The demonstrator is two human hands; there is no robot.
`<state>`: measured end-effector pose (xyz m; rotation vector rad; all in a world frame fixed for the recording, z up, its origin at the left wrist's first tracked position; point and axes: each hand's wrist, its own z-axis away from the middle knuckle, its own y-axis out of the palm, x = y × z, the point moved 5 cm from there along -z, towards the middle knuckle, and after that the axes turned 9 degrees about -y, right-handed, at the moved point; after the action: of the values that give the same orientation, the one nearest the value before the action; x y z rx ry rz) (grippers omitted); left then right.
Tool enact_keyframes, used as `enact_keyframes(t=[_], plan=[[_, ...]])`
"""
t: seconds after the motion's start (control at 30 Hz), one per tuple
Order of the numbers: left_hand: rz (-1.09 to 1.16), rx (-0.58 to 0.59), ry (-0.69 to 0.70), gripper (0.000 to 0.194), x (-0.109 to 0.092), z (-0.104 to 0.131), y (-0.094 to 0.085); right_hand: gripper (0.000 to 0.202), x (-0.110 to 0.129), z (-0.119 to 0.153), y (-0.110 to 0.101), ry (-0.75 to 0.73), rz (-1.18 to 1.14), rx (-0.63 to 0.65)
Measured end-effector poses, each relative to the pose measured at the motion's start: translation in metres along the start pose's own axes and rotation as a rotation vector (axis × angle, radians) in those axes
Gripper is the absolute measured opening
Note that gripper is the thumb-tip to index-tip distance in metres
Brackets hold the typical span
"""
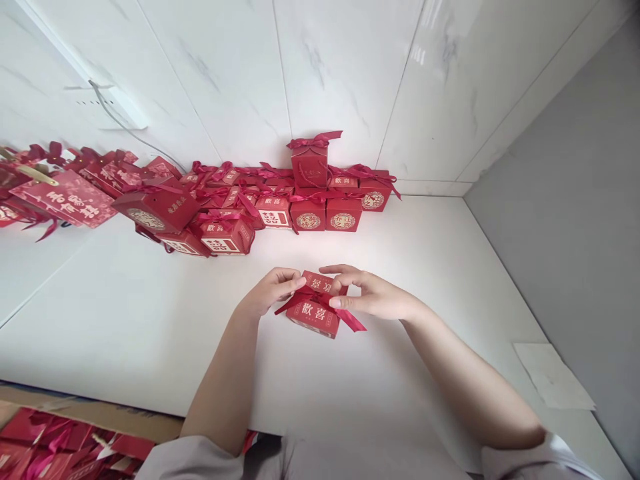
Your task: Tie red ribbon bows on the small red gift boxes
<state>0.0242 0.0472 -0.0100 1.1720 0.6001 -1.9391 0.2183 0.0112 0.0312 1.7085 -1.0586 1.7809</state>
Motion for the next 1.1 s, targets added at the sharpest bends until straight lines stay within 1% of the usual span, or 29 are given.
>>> enact_keyframes(t=[0.07, 0.13, 0.2, 0.27, 0.37, 0.47, 0.6, 0.67, 0.87, 0.97, 1.1], plan=[[-0.018, -0.049, -0.009, 0.05, -0.003, 0.002, 0.004, 0.025, -0.002, -0.002, 0.001, -0.038, -0.097, 0.019], [-0.089, -0.156, 0.005, 0.05, -0.008, 0.005, 0.006, 0.022, -0.005, -0.002, 0.0, -0.035, -0.194, 0.015], [-0.205, -0.279, 0.049, 0.05, -0.016, 0.01, 0.007, 0.023, -0.007, -0.002, -0.002, -0.009, -0.256, -0.01], [-0.304, -0.344, 0.09, 0.048, -0.021, 0.013, 0.009, 0.025, -0.007, -0.002, -0.003, 0.014, -0.26, -0.041], [-0.371, -0.346, 0.113, 0.042, -0.022, 0.013, 0.01, 0.028, -0.004, -0.002, -0.002, 0.021, -0.215, -0.047], [-0.368, -0.338, 0.147, 0.037, -0.021, 0.011, 0.007, 0.029, 0.002, -0.002, 0.002, -0.014, -0.151, -0.022], [-0.358, -0.303, 0.154, 0.033, -0.021, 0.011, 0.007, 0.029, 0.006, 0.001, 0.003, -0.014, -0.018, -0.101], [-0.356, -0.294, 0.144, 0.031, -0.02, 0.011, 0.007, 0.03, 0.005, 0.002, 0.005, 0.0, 0.019, -0.109], [-0.34, -0.294, 0.151, 0.031, -0.02, 0.009, 0.007, 0.028, 0.005, 0.001, 0.007, -0.023, -0.067, -0.139], [-0.332, -0.295, 0.17, 0.032, -0.02, 0.009, 0.007, 0.025, 0.007, 0.0, 0.011, -0.062, -0.097, -0.112], [-0.326, -0.276, 0.171, 0.028, -0.021, 0.009, 0.008, 0.023, 0.012, -0.001, 0.016, -0.126, -0.078, -0.062]])
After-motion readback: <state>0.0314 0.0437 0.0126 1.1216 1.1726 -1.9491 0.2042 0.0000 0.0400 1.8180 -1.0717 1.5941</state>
